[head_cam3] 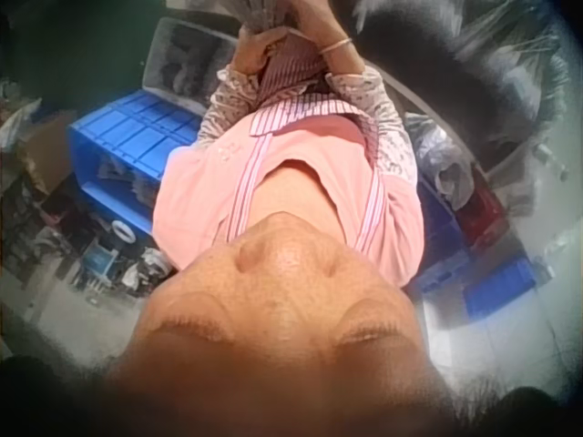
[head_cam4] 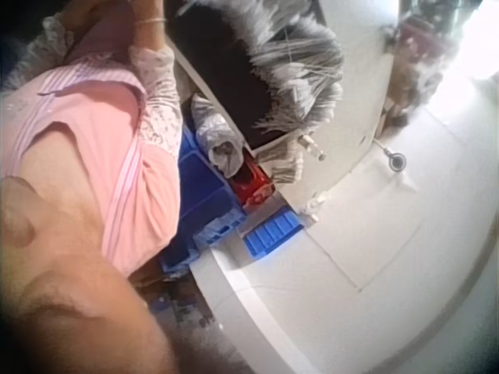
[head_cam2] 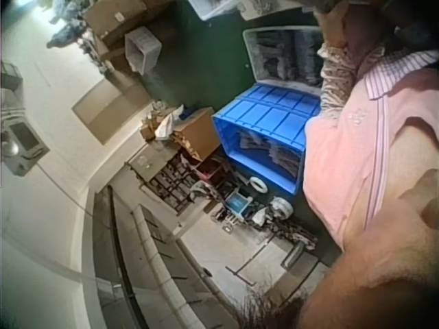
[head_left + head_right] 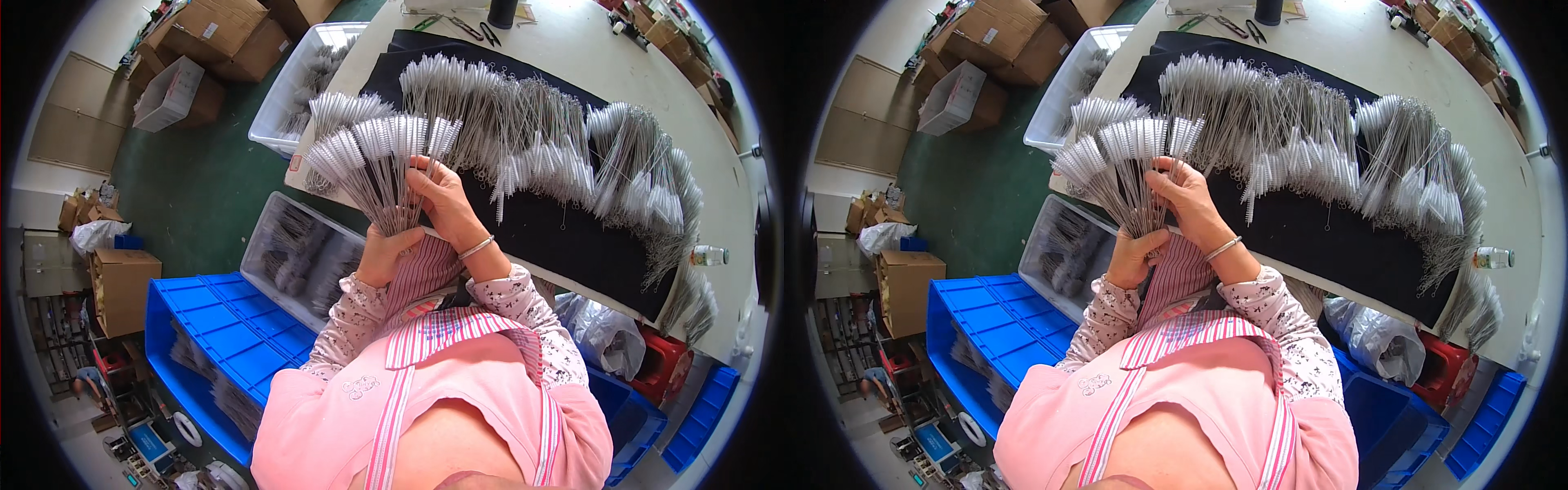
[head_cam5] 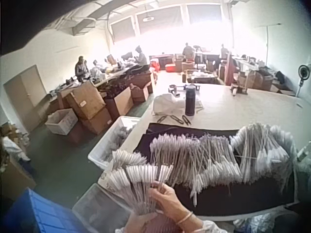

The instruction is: The person gathers bundles of wire brushes from a table and places them into a clear plastic bin. The person repeatedly picks up handfuls of brushes, aligns them, and transfers them to the bin, which is positioned on a red stool next to a blue crate.

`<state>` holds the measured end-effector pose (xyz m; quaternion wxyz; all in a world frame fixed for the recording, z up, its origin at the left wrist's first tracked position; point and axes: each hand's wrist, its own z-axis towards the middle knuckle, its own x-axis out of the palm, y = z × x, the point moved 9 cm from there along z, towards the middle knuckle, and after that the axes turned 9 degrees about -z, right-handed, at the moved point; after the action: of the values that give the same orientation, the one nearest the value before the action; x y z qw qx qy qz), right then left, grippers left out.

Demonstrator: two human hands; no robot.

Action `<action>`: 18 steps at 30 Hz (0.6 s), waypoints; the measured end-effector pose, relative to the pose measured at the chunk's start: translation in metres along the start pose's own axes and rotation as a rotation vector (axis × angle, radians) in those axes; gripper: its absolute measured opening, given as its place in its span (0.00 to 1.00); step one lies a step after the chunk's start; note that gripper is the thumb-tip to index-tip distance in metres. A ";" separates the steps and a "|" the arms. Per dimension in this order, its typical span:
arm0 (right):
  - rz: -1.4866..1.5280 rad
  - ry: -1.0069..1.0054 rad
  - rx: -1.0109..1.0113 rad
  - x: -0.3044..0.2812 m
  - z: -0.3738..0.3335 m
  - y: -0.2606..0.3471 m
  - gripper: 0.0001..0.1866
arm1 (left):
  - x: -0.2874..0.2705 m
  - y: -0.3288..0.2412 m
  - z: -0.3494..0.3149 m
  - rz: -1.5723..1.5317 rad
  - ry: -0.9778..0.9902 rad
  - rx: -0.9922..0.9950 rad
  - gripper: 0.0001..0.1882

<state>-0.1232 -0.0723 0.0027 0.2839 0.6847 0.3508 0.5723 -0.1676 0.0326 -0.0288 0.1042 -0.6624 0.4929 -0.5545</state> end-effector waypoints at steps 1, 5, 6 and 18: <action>0.023 0.015 0.037 0.003 -0.001 -0.001 0.09 | 0.003 -0.002 0.000 -0.006 -0.010 0.005 0.12; -0.009 0.056 0.042 -0.004 0.002 -0.002 0.09 | 0.002 -0.005 0.000 0.011 -0.030 0.034 0.13; 0.001 0.060 0.033 -0.005 0.003 -0.001 0.09 | -0.001 -0.005 0.001 0.021 -0.032 0.030 0.13; 0.118 0.138 0.072 0.001 0.003 -0.003 0.03 | 0.004 -0.007 0.001 0.082 0.014 0.071 0.12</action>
<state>-0.1212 -0.0697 -0.0001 0.2001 0.6731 0.3488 0.6207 -0.1635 0.0328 -0.0216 0.1466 -0.6336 0.5003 -0.5716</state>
